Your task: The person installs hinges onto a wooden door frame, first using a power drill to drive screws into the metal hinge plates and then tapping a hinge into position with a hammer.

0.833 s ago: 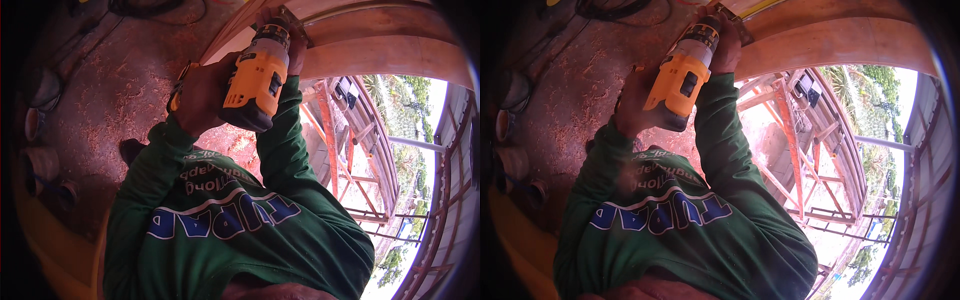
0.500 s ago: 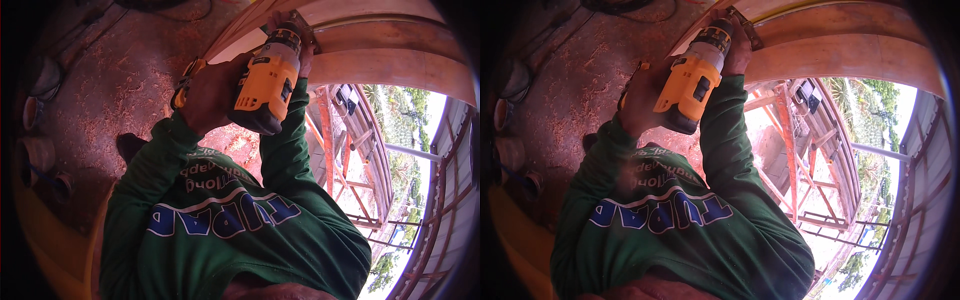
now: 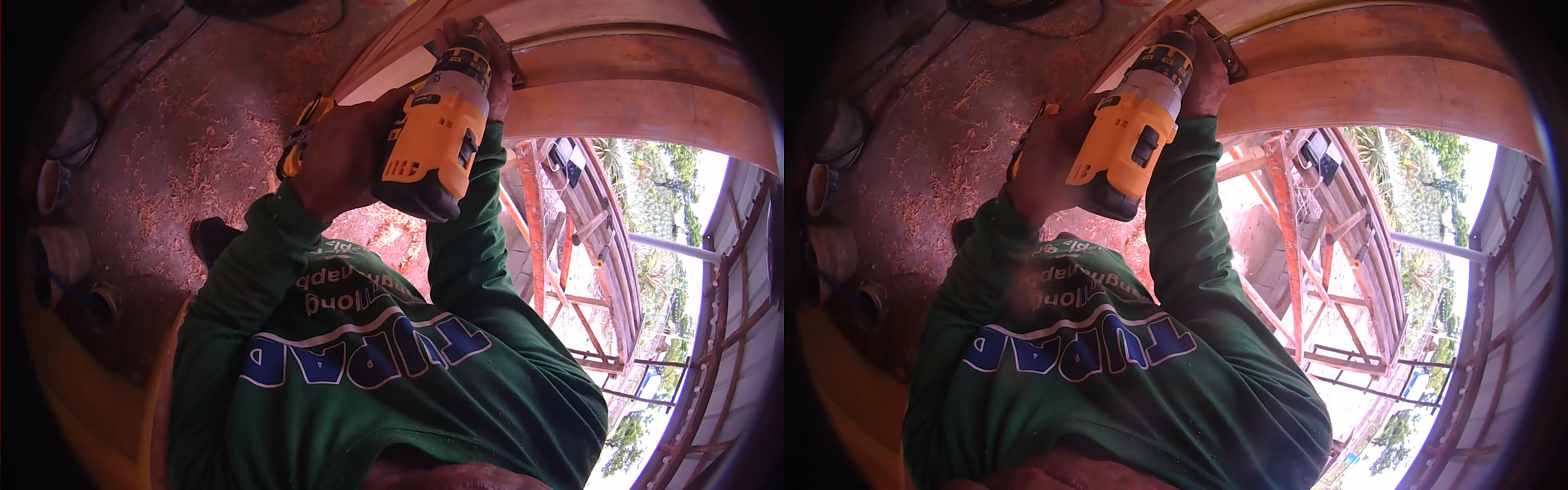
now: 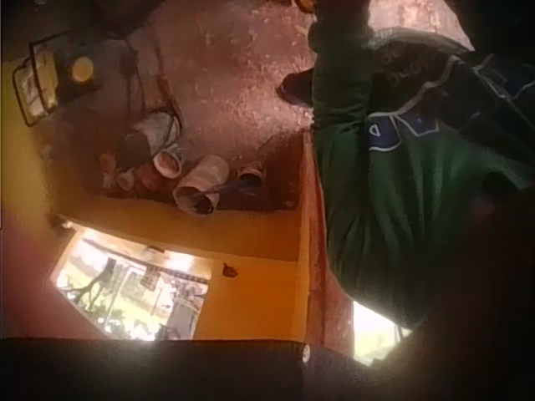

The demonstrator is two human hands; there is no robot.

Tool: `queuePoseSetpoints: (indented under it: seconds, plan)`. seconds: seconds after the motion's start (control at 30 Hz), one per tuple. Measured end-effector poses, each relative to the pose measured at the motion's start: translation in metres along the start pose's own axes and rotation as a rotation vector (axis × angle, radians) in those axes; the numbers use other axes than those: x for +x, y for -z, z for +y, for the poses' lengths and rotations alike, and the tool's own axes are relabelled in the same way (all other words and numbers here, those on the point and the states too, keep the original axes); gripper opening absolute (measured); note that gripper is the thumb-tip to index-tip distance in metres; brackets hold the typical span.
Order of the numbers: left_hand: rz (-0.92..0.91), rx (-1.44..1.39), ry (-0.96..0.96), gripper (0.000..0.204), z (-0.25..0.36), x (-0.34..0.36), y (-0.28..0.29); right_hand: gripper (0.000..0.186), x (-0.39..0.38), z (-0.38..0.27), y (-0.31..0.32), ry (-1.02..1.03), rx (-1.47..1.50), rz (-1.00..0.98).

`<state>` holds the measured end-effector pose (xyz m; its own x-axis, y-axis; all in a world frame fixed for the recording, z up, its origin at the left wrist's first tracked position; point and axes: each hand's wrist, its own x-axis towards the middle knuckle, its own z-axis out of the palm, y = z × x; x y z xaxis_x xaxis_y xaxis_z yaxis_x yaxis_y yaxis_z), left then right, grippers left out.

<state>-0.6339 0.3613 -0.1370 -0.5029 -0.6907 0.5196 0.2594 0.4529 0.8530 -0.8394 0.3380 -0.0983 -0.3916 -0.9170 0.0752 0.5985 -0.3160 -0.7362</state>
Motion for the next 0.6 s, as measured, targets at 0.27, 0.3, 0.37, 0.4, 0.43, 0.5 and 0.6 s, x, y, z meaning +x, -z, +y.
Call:
queuePoseSetpoints:
  seconds: [0.27, 0.3, 0.37, 0.4, 0.43, 0.5, 0.6]
  plan:
    - [-0.015, 0.045, -0.038, 0.064, 0.008, 0.003, 0.002, 0.028, -0.003, -0.002, 0.006, 0.055, -0.026, 0.003]
    - [-0.016, 0.044, -0.040, 0.064, 0.007, 0.003, 0.001, 0.027, -0.002, -0.002, 0.012, 0.097, -0.076, -0.091]
    - [-0.010, -0.071, -0.033, 0.064, 0.004, 0.003, 0.000, 0.026, -0.002, 0.002, 0.012, 0.136, -0.121, -0.187]
    - [-0.010, -0.069, -0.032, 0.064, 0.005, 0.003, 0.001, 0.026, -0.003, 0.005, 0.011, 0.329, -0.626, -0.158]
    - [-0.020, -0.036, -0.033, 0.064, 0.009, 0.004, 0.003, 0.025, -0.003, 0.004, 0.012, 0.422, -0.882, -0.146]
    - [-0.033, -0.003, -0.034, 0.064, 0.011, 0.005, 0.004, 0.024, -0.001, 0.001, 0.016, 0.373, -0.667, -0.223]
    - [-0.028, 0.062, -0.074, 0.064, 0.010, 0.004, 0.005, 0.023, -0.002, -0.002, 0.013, 0.142, -0.087, -0.235]
